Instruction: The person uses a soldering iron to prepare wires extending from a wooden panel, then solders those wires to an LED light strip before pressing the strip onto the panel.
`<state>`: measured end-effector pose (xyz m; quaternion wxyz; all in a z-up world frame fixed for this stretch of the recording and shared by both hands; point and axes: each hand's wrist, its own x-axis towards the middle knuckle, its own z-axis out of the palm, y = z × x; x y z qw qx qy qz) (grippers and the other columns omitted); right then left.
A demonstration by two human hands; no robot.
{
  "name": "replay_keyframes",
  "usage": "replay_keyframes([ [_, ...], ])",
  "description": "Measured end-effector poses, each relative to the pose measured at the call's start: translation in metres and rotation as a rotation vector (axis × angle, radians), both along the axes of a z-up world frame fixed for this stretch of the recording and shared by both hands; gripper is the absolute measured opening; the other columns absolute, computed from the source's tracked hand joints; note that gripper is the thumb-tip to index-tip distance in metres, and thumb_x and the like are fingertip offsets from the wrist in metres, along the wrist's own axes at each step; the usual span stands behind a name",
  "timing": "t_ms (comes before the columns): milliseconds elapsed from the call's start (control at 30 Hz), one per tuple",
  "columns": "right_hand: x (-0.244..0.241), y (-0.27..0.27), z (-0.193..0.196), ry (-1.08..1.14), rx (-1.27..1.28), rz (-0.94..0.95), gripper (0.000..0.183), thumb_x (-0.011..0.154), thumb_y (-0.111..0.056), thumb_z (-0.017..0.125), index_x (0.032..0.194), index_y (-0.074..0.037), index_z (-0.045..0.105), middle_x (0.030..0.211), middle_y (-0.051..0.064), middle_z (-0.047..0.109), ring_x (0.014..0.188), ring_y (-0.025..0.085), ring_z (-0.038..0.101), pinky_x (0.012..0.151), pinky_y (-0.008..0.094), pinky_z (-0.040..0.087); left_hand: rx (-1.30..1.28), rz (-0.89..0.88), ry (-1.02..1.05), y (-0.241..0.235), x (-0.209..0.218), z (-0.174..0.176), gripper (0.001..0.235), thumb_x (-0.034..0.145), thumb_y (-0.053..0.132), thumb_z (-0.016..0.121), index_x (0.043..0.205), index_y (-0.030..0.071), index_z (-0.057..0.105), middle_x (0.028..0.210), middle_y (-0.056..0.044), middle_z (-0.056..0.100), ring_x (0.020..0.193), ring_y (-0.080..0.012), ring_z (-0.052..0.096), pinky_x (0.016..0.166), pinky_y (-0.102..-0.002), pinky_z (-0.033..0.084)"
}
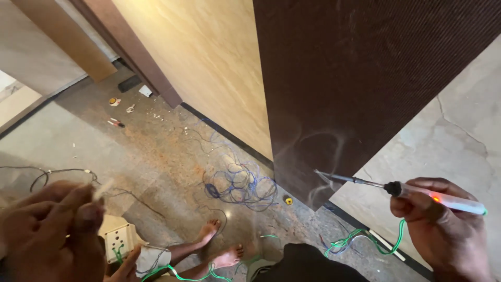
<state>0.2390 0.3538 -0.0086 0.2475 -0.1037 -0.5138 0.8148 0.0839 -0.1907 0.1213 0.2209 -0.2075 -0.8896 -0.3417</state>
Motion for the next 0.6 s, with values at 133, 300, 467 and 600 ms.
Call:
replay_keyframes([
  [133,0.007,0.028,-0.025,0.020,0.015,0.005,0.028,0.099,-0.008,0.066,0.111,0.017,0.062,0.094,0.027,0.067,0.083,0.032,0.062,0.080,0.045,0.050,-0.132,0.039,0.017,0.029,0.003,-0.012,0.019,0.093,0.009,0.067,0.108,-0.003,0.070,0.093,-0.011,0.071,0.073,-0.0176,0.069,0.064,-0.030,0.056],
  [300,-0.011,0.052,-0.114,-0.002,0.138,-0.035,0.029,0.109,-0.007,0.069,0.095,0.013,0.054,0.078,0.022,0.056,0.064,0.027,0.055,0.066,0.043,0.044,-0.364,0.194,0.057,0.079,0.020,0.021,0.017,0.088,0.009,0.071,0.102,-0.001,0.073,0.098,-0.012,0.074,0.090,-0.0305,0.067,0.076,-0.041,0.054],
  [467,-0.020,0.053,-0.119,0.102,0.029,0.084,0.035,0.098,-0.019,0.075,0.109,0.009,0.059,0.087,0.021,0.063,0.072,0.026,0.064,0.064,0.040,0.053,-0.175,0.184,-0.088,0.108,0.021,0.029,0.015,0.084,0.010,0.074,0.099,0.005,0.077,0.096,-0.013,0.070,0.083,-0.0289,0.071,0.072,-0.040,0.056],
  [600,-0.007,0.082,-0.097,0.183,0.030,0.005,0.044,0.092,-0.026,0.078,0.116,0.007,0.061,0.092,0.020,0.066,0.075,0.026,0.069,0.064,0.038,0.057,-0.070,-0.142,-0.017,0.152,-0.006,0.020,0.020,0.079,0.014,0.080,0.096,0.005,0.074,0.092,-0.011,0.069,0.083,-0.0272,0.071,0.072,-0.038,0.057],
])
